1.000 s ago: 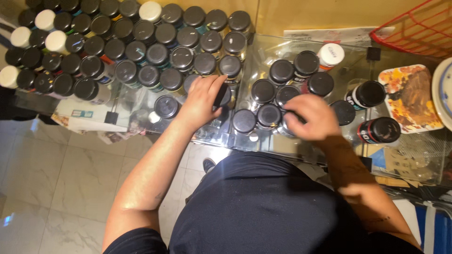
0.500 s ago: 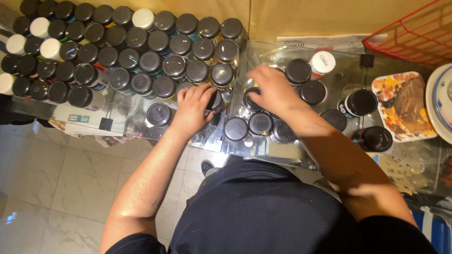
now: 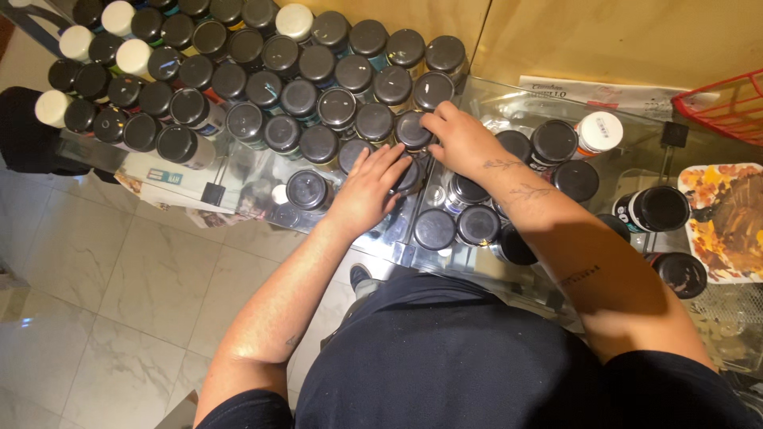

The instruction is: The person organizes jars on a glass table by picking up jars from a crowded arrangement and placing them into a new clustered group.

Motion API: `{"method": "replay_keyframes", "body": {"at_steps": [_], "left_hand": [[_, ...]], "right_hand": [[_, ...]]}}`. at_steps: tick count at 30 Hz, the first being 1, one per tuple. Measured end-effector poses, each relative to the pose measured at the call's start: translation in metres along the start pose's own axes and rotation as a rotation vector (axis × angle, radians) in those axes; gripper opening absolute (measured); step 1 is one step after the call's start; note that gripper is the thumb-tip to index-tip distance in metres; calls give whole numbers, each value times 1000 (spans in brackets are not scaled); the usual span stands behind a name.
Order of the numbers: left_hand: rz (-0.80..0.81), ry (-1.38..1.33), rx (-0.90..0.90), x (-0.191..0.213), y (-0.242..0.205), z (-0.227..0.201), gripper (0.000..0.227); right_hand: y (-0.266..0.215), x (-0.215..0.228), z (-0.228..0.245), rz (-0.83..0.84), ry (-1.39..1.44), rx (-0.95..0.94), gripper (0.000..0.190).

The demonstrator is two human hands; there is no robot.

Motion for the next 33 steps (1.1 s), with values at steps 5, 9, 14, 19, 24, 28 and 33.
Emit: {"method": "replay_keyframes", "body": {"at_steps": [5, 9, 14, 19, 24, 28, 33], "left_hand": [[-21, -31, 145, 28, -9, -1, 76], [16, -93, 273, 40, -10, 0, 83], [53, 0, 326, 17, 2, 13, 85], [93, 72, 353, 13, 7, 9, 89], [74, 45, 393, 8, 8, 10, 92], [96, 81, 343, 2, 3, 11, 88], [-101, -138, 105, 21, -2, -26, 68]], "right_hand": [[-10, 38, -13, -192, 5, -36, 49], [-4, 20, -46, -135, 271, -277, 68], [7, 3, -54, -112, 370, -353, 64], [13, 2, -56, -122, 388, -363, 61], [7, 36, -28, -110, 457, -361, 56], [-26, 101, -20, -90, 319, -412, 53], [-127, 160, -44, 109, -144, -717, 47]]}}
Point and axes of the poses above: each hand's wrist, its own y-axis towards the middle knuckle, its own x-axis out of the back of the hand, z = x × y, the point moved 5 cm from there along y, towards the middle knuckle, and after that the axes turned 10 degrees about y, right-handed, at the moved point
